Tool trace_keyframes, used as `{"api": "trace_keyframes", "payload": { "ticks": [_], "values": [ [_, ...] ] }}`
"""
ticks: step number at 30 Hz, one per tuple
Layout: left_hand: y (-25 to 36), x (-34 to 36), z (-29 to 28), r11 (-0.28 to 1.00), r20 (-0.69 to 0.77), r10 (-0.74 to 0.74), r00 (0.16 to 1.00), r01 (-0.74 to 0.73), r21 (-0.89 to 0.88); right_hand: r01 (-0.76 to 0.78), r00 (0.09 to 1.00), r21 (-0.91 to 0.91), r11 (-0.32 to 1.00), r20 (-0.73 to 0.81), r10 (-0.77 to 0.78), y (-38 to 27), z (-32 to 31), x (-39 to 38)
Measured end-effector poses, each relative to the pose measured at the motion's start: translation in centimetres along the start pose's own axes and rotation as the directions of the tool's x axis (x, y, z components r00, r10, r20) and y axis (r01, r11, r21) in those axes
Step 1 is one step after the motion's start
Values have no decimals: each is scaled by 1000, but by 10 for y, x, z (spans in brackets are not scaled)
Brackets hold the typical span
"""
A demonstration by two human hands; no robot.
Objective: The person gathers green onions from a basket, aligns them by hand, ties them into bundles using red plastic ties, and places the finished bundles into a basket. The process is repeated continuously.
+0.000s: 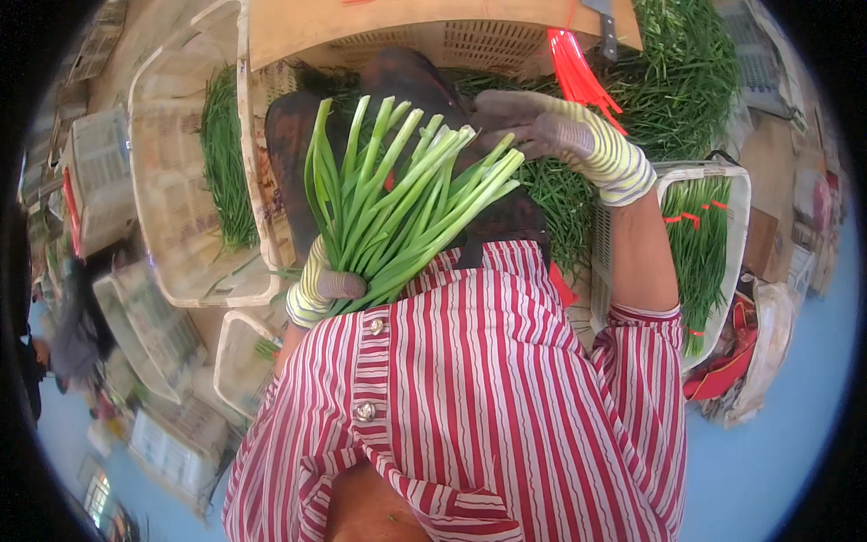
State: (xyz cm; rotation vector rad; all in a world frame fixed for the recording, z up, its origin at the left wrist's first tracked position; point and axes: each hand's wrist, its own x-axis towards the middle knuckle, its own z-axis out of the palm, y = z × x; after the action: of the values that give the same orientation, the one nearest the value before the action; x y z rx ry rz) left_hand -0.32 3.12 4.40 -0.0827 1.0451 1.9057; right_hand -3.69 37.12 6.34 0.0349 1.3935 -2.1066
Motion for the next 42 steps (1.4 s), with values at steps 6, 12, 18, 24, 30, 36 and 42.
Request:
{"api": "trace_keyframes", "payload": {
  "ticks": [6,12,18,24,30,36,42],
  "values": [
    [-7,4,-2,994,47,31,998,-26,-106,-55,993,-459,887,-119,0,-11,33,23],
    [-8,1,0,996,19,21,1000,-19,-92,-101,725,-982,161,-183,-664,2,-6,27],
    [-5,4,2,999,29,2,1000,-1,-38,-28,990,-484,875,-135,-43,-28,20,7],
    [1,4,7,1000,28,-13,1000,12,25,-145,988,-443,885,-25,150,-39,20,23],
    [10,3,18,992,-4,-94,996,94,84,-306,944,-603,736,-93,316,-47,48,28],
    [8,4,21,998,-8,-15,1000,15,56,-109,990,-471,875,-130,54,-17,42,30],
    [4,1,14,991,0,19,1000,-19,135,34,943,89,995,-332,-3,12,42,31]
  ]
}}
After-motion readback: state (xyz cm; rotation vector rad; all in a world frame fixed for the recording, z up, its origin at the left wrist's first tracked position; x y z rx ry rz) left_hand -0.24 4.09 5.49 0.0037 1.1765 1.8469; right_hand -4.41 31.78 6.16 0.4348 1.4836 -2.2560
